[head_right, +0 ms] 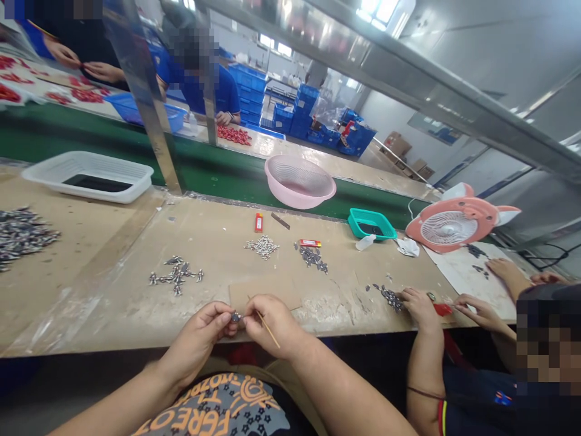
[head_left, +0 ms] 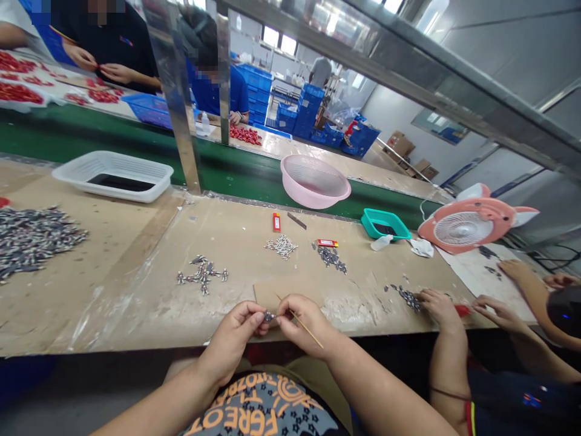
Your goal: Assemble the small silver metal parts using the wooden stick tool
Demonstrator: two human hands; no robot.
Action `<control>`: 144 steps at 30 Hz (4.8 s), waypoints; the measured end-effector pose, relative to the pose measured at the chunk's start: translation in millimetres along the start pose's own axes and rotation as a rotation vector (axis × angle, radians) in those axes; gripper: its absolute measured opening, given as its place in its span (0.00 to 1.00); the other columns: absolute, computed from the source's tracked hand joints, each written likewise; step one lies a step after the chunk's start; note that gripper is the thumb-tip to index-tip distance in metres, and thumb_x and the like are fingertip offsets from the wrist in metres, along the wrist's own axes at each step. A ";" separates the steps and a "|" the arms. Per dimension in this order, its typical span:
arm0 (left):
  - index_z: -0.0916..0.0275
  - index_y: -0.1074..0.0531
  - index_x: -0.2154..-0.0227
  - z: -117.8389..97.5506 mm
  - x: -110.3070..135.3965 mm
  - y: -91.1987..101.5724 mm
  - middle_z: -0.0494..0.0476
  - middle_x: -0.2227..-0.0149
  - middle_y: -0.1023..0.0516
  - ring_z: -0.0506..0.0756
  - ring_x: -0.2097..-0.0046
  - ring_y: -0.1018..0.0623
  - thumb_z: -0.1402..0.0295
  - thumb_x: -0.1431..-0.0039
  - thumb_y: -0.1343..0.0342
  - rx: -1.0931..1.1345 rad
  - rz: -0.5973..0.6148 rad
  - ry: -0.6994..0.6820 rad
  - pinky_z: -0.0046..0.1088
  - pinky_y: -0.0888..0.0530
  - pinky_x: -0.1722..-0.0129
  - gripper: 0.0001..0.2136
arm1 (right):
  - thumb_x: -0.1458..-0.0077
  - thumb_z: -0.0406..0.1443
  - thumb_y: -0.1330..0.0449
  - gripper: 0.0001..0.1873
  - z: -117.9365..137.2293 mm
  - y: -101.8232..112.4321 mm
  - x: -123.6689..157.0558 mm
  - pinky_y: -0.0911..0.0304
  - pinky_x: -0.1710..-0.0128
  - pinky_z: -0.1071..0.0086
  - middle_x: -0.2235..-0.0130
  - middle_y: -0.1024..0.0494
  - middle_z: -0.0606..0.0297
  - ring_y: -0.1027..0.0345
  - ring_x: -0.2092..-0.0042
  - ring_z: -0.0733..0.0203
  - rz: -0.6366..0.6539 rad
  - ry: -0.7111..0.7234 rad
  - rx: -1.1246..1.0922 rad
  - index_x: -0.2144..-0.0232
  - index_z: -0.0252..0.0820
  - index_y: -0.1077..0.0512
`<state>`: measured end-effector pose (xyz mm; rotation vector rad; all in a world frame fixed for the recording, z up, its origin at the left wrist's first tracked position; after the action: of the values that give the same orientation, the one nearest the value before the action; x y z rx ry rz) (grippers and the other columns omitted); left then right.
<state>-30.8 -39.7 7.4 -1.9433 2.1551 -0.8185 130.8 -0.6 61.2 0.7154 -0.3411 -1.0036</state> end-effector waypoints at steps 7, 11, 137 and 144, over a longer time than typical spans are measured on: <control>0.63 0.28 0.68 5.2 2.5 -0.5 0.53 0.71 0.25 0.52 0.65 0.27 0.65 0.45 0.43 -0.072 -0.032 -0.056 0.29 0.31 0.61 0.06 | 0.54 0.25 0.44 0.07 3.3 -4.3 0.9 0.43 0.68 0.75 0.73 0.33 0.70 0.37 0.69 0.67 0.007 0.002 0.030 0.73 0.41 0.36; 0.62 0.28 0.68 6.1 3.5 -0.1 0.53 0.70 0.25 0.52 0.64 0.27 0.65 0.45 0.43 -0.103 -0.019 -0.076 0.29 0.31 0.60 0.06 | 0.54 0.25 0.45 0.08 2.9 -5.9 0.5 0.44 0.69 0.76 0.74 0.33 0.71 0.38 0.70 0.68 0.019 0.007 0.024 0.73 0.42 0.36; 0.62 0.30 0.64 17.6 -3.1 5.3 0.53 0.67 0.27 0.53 0.63 0.29 0.64 0.45 0.44 -0.438 -0.137 -0.402 0.29 0.33 0.60 0.08 | 0.41 0.36 0.48 0.09 -93.0 -4.2 47.1 0.36 0.62 0.65 0.68 0.25 0.62 0.31 0.64 0.59 -0.507 0.181 -0.128 0.66 0.42 0.29; 0.61 0.31 0.64 12.6 -1.6 1.4 0.51 0.69 0.27 0.52 0.65 0.29 0.64 0.43 0.45 -0.418 -0.151 -0.325 0.28 0.33 0.62 0.07 | 0.41 0.34 0.48 0.07 -84.4 -5.2 47.5 0.40 0.60 0.63 0.68 0.26 0.63 0.34 0.63 0.59 -0.435 0.226 -0.077 0.67 0.43 0.30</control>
<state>-26.2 -42.0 -4.3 -2.2572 2.1199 -0.0465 199.6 -10.5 -6.5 0.8436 0.0560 -1.3220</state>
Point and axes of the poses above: each hand's wrist, its own x-axis away from the middle knuckle, its own y-axis out of the back of the hand, z = x × y, the point moved 1 cm from there along -x, towards the middle knuckle
